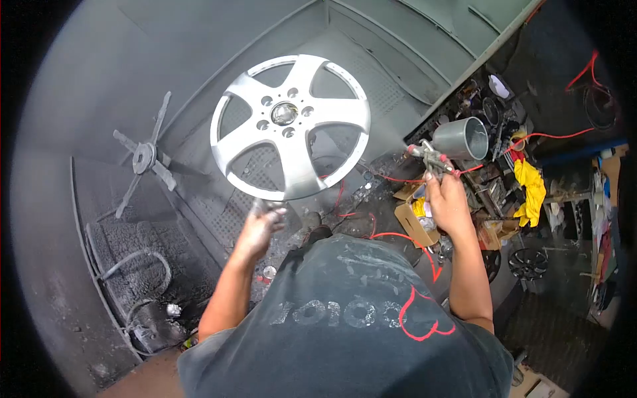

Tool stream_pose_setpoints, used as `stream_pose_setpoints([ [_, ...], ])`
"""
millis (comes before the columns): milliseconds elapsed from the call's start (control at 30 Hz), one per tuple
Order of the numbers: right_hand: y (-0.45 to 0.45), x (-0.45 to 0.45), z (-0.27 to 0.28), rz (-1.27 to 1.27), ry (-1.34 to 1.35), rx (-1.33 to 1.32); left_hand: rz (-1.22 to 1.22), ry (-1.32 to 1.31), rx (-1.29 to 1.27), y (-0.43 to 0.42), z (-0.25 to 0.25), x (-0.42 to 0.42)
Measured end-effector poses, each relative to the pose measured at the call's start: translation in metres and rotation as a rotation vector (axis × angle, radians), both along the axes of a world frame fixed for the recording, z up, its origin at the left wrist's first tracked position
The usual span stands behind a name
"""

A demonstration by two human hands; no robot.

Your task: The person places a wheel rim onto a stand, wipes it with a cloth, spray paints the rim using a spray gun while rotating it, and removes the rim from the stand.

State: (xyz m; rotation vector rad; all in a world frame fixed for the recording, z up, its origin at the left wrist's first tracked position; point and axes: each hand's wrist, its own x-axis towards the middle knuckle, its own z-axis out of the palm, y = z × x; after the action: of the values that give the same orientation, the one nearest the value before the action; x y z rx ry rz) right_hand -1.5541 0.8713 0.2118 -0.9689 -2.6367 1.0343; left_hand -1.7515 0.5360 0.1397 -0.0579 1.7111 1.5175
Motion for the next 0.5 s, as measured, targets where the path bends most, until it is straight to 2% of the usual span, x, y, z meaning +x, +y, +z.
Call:
stream_pose_setpoints([
  [67, -0.011, 0.005, -0.003, -0.009, -0.041, -0.102, -0.274, 0.009, 0.113, 0.010, -0.027, 0.022],
  [133, -0.017, 0.005, -0.002, 0.041, 0.013, -0.114, -0.479, 0.275, 0.170, 0.048, -0.013, 0.063],
  [167, -0.020, 0.005, -0.001, 0.094, 0.068, -0.118, -0.481, 0.274, 0.166, 0.051, -0.016, 0.064],
  [233, -0.024, 0.006, 0.000, 0.081, 0.047, -0.118, -0.595, -0.019, 0.285, 0.059, -0.029, 0.059],
  [267, -0.027, 0.005, 0.006, 0.074, 0.007, -0.141, -0.592, -0.018, 0.284, 0.053, -0.036, 0.055],
  [333, -0.030, 0.006, 0.009, 0.067, -0.038, -0.172, -0.315, -0.115, 0.152, 0.023, -0.045, 0.041],
  [400, -0.029, 0.008, 0.003, 0.083, -0.048, -0.212, -0.083, -0.074, -0.048, 0.003, -0.014, 0.021],
  [467, -0.033, 0.010, 0.002, 0.106, -0.076, -0.197, 0.125, 0.059, -0.094, -0.026, -0.021, -0.010],
  [500, -0.034, 0.011, 0.002, 0.131, -0.107, -0.173, 0.235, 0.097, -0.022, -0.046, -0.035, -0.029],
])
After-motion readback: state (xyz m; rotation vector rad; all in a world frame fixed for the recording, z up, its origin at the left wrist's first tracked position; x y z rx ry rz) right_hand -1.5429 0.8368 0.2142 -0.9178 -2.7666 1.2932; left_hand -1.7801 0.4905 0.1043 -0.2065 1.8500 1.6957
